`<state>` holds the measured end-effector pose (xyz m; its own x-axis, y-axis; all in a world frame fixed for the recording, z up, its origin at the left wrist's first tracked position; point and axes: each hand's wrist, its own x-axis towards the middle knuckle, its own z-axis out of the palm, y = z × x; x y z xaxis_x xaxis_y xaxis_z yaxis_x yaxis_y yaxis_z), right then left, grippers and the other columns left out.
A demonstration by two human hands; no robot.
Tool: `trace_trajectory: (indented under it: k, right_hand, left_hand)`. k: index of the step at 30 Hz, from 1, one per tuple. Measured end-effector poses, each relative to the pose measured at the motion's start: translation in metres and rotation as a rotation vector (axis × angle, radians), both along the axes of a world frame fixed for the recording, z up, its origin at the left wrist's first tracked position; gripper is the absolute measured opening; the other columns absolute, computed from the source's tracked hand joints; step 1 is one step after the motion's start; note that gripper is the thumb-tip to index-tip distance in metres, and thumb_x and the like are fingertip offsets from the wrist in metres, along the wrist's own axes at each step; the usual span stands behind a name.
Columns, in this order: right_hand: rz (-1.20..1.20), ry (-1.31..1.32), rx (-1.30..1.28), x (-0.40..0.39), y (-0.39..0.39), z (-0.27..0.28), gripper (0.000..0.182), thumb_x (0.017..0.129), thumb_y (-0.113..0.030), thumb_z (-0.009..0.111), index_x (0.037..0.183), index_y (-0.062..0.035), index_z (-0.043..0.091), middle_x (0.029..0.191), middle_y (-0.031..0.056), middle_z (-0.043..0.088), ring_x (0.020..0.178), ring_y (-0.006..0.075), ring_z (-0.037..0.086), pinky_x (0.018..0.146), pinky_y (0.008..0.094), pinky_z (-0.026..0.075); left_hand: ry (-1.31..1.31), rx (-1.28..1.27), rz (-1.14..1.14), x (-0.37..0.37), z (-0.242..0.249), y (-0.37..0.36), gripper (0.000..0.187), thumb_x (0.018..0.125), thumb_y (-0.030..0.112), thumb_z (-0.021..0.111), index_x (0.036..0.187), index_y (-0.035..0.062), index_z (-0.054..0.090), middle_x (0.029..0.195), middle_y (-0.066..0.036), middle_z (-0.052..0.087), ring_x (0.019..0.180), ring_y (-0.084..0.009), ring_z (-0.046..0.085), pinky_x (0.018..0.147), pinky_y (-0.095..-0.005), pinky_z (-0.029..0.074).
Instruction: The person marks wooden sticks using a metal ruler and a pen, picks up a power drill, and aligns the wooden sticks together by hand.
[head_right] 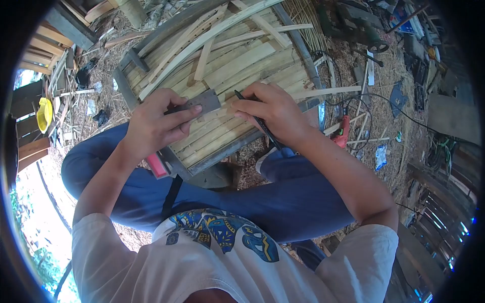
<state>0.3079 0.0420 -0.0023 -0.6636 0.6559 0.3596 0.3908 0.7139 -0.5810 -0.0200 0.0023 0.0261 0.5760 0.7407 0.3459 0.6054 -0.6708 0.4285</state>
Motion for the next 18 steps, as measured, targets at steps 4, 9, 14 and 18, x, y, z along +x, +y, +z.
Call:
trace_trajectory:
  k: [4,9,14,18]
  right_hand:
    - [0.006,0.007,-0.005,-0.002,0.002,-0.003,0.029,0.085,-0.007,0.094,0.112,-0.0080,0.085,0.104,0.0093,0.070,0.091,0.0277,0.070,0.077,0.0389,0.056]
    - [-0.006,0.012,-0.001,-0.002,0.002,-0.009,0.029,0.085,-0.008,0.094,0.112,-0.0091,0.085,0.104,0.0101,0.071,0.092,0.0293,0.070,0.079,0.0401,0.056]
    - [-0.020,0.017,-0.018,-0.003,0.001,-0.014,0.028,0.087,-0.014,0.087,0.114,-0.0109,0.084,0.105,0.0090,0.070,0.100,0.0323,0.069,0.087,0.0447,0.053]
    - [-0.029,-0.005,-0.012,-0.003,0.001,-0.013,0.027,0.087,-0.015,0.086,0.114,-0.0118,0.084,0.106,0.0077,0.069,0.101,0.0297,0.069,0.090,0.0439,0.050]
  left_hand:
    - [0.013,-0.014,-0.020,0.002,-0.010,0.005,0.046,0.077,0.009,0.092,0.121,0.0207,0.089,0.107,-0.005,0.070,0.090,-0.0242,0.072,0.072,-0.0374,0.061]
    - [0.005,-0.030,-0.022,0.002,-0.015,0.005,0.045,0.076,0.009,0.091,0.119,0.0208,0.089,0.106,-0.004,0.070,0.090,-0.0244,0.071,0.072,-0.0379,0.061]
    - [0.034,-0.041,-0.027,0.003,-0.014,0.004,0.043,0.077,0.011,0.091,0.118,0.0199,0.088,0.107,-0.003,0.070,0.091,-0.0245,0.071,0.072,-0.0384,0.061]
    - [0.049,-0.027,-0.039,0.001,-0.014,0.006,0.044,0.077,0.013,0.090,0.120,0.0205,0.088,0.108,-0.003,0.071,0.093,-0.0246,0.071,0.072,-0.0391,0.061]
